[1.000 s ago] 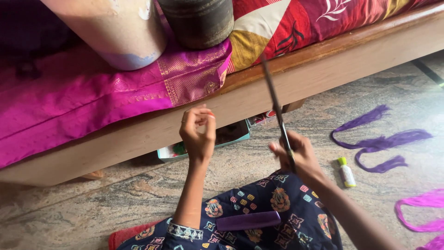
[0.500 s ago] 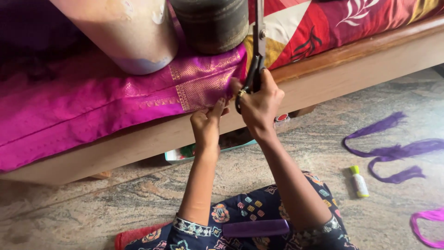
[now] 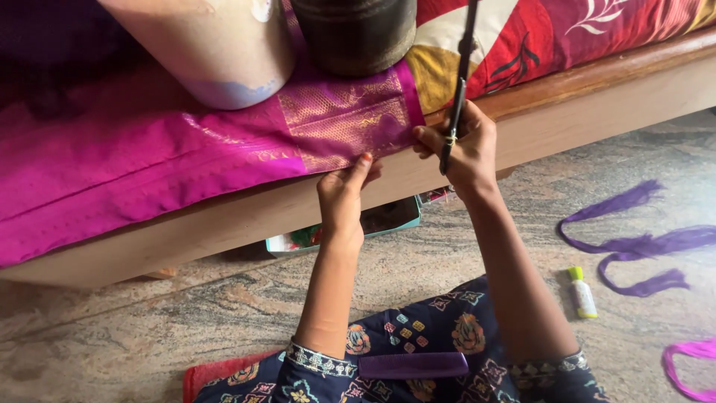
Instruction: Creating handmade decorations using yarn, fabric, and tools like scissors and a needle.
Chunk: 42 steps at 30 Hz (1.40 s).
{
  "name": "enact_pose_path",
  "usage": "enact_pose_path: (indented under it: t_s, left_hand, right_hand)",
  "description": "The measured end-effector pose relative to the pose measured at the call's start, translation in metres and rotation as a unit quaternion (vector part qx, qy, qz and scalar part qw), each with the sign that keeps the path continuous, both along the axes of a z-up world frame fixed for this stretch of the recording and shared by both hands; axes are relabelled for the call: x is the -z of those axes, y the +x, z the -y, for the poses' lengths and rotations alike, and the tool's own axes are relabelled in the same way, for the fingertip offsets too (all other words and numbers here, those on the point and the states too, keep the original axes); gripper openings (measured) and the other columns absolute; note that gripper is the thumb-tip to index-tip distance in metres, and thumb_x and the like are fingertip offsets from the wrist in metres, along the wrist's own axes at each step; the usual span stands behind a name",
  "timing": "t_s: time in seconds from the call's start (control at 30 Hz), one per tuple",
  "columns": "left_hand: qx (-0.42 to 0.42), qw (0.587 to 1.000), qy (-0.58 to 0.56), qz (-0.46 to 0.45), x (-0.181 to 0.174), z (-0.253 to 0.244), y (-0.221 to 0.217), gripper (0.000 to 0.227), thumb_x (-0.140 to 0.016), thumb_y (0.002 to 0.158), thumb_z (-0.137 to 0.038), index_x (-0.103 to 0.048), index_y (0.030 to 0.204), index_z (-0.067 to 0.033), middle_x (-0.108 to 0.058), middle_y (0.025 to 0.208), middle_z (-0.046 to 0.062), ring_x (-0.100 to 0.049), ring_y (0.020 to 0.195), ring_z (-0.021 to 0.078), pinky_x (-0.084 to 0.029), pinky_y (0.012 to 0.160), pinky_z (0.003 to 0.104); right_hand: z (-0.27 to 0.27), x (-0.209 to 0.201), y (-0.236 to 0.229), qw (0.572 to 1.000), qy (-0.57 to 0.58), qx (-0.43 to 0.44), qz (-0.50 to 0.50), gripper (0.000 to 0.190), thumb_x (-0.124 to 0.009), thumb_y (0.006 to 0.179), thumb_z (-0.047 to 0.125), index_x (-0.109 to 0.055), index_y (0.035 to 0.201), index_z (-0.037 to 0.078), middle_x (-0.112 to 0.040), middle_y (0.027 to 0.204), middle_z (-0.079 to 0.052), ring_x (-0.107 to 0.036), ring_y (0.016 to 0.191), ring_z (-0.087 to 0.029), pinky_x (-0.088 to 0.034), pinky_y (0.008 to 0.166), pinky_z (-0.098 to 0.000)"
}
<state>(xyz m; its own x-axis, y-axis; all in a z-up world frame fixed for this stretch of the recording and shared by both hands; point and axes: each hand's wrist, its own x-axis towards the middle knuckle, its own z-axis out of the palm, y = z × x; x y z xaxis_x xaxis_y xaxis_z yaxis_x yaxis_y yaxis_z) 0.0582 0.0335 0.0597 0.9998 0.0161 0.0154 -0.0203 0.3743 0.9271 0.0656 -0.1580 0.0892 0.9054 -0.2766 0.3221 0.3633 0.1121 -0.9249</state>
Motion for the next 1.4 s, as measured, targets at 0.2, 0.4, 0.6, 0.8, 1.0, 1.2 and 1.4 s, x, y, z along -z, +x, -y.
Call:
enact_pose_path:
  t_s: [0.2,0.4,0.6,0.8,1.0,1.2,1.4]
  left_hand:
    - [-0.010,0.999,-0.045,-0.013,0.009,0.007,0.001,0.020,-0.072,0.096,-0.022,-0.074,0.101,-0.0032,-0.077,0.096,0.008,-0.072,0.087,0.0159,-0.053,0.086,0.032]
    - [-0.021,0.999,-0.023,0.028,0.011,0.008,0.000,0.027,-0.074,0.094,-0.031,-0.074,0.100,-0.0050,-0.076,0.097,0.007,-0.073,0.089,0.0154,-0.056,0.088,0.032]
    - [-0.007,1.000,-0.003,-0.010,0.010,0.021,0.005,0.041,-0.070,0.094,-0.047,-0.073,0.095,-0.0057,-0.081,0.097,0.009,-0.076,0.087,0.0153,-0.056,0.086,0.030]
    - [0.009,1.000,-0.021,-0.003,0.000,0.043,0.006,0.029,-0.075,0.091,-0.034,-0.076,0.098,-0.0059,-0.079,0.096,0.010,-0.074,0.084,0.0158,-0.058,0.083,0.031]
    - [-0.017,0.998,0.006,0.062,0.011,0.043,-0.003,0.011,-0.072,0.095,-0.012,-0.076,0.097,-0.0017,-0.078,0.091,0.011,-0.073,0.080,0.0162,-0.062,0.081,0.032]
    - [-0.045,0.992,0.065,0.094,0.017,0.047,-0.015,0.008,-0.070,0.096,-0.009,-0.075,0.098,-0.0028,-0.078,0.090,0.009,-0.071,0.080,0.0135,-0.061,0.081,0.030]
    - [-0.033,0.989,0.095,0.106,0.024,0.044,-0.023,0.020,-0.070,0.100,-0.020,-0.072,0.090,-0.0018,-0.076,0.087,0.009,-0.071,0.081,0.0143,-0.060,0.082,0.031]
  right_hand:
    - [0.014,0.006,0.000,0.995,0.024,-0.095,0.010,0.031,-0.076,0.092,-0.007,-0.049,0.091,0.007,-0.072,0.084,-0.015,-0.076,0.078,-0.021,-0.066,0.071,-0.0304]
    - [0.028,0.024,-0.004,0.993,0.052,-0.104,-0.002,0.032,-0.076,0.090,-0.007,-0.048,0.092,0.008,-0.073,0.087,-0.017,-0.077,0.080,-0.023,-0.065,0.073,-0.0312]
    - [0.038,0.037,-0.023,0.997,0.028,-0.075,-0.021,0.030,-0.075,0.091,-0.007,-0.048,0.093,0.007,-0.074,0.089,-0.019,-0.077,0.081,-0.023,-0.066,0.073,-0.0325]
    - [0.048,0.065,-0.052,0.998,0.011,-0.050,-0.048,0.029,-0.074,0.089,-0.007,-0.048,0.093,0.006,-0.075,0.090,-0.020,-0.077,0.080,-0.022,-0.064,0.073,-0.0312]
    - [0.048,0.097,-0.081,0.994,0.008,-0.056,-0.098,0.028,-0.074,0.088,-0.006,-0.049,0.091,0.006,-0.073,0.087,-0.019,-0.075,0.079,-0.023,-0.064,0.071,-0.0330]
    - [0.042,0.131,-0.112,0.979,-0.028,-0.045,-0.195,0.026,-0.074,0.085,-0.002,-0.050,0.088,0.006,-0.075,0.087,-0.019,-0.077,0.079,-0.023,-0.066,0.071,-0.0339]
    - [0.040,0.160,-0.131,0.973,-0.005,-0.046,-0.224,0.027,-0.075,0.084,0.003,-0.048,0.087,0.008,-0.075,0.085,-0.019,-0.076,0.072,-0.021,-0.063,0.060,-0.0323]
